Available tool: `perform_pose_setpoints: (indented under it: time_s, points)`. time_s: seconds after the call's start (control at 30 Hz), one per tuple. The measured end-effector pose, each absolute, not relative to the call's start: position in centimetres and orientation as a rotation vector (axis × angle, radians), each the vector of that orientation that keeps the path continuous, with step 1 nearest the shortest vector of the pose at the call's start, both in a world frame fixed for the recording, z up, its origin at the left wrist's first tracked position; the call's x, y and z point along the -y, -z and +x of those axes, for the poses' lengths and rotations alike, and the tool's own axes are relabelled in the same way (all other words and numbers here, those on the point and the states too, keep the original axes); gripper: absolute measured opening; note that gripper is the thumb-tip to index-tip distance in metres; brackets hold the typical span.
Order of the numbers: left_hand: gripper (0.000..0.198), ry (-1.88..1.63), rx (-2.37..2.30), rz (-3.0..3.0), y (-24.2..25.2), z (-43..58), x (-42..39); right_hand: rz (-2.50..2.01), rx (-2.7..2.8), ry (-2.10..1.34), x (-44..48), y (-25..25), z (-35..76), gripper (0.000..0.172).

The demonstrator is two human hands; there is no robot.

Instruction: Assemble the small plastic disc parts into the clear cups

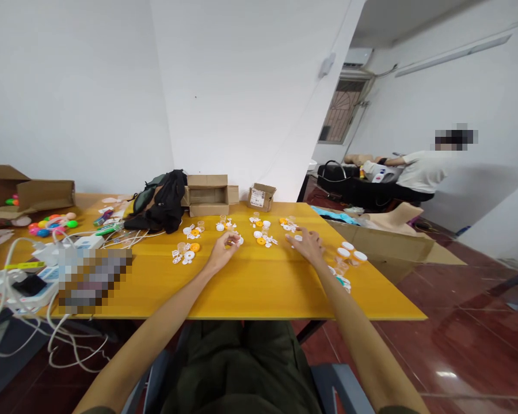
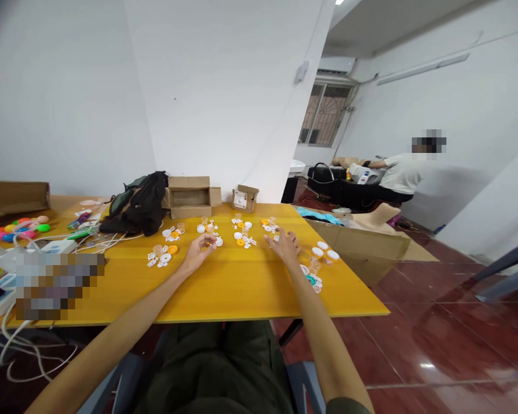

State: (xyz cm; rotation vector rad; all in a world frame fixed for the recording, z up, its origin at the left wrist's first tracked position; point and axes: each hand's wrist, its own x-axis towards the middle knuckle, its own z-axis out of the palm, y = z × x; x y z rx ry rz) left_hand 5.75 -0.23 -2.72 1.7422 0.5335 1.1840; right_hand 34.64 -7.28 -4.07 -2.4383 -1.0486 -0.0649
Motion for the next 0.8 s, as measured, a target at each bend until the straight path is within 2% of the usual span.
perform_pose_setpoints:
  time_s: [0.4, 0.8]
  points:
    - [0.010, -1.210, -0.559, 1.699, 2.6, 5.7, 0.2, -2.450, 0.950, -0.009, 7.8, 1.5, 30.9, 0.032]
    - [0.008, -1.228, -0.643, 1.677, 2.8, 5.5, -0.1, -2.228, 1.252, 0.072, 10.0, 4.5, 29.5, 0.031]
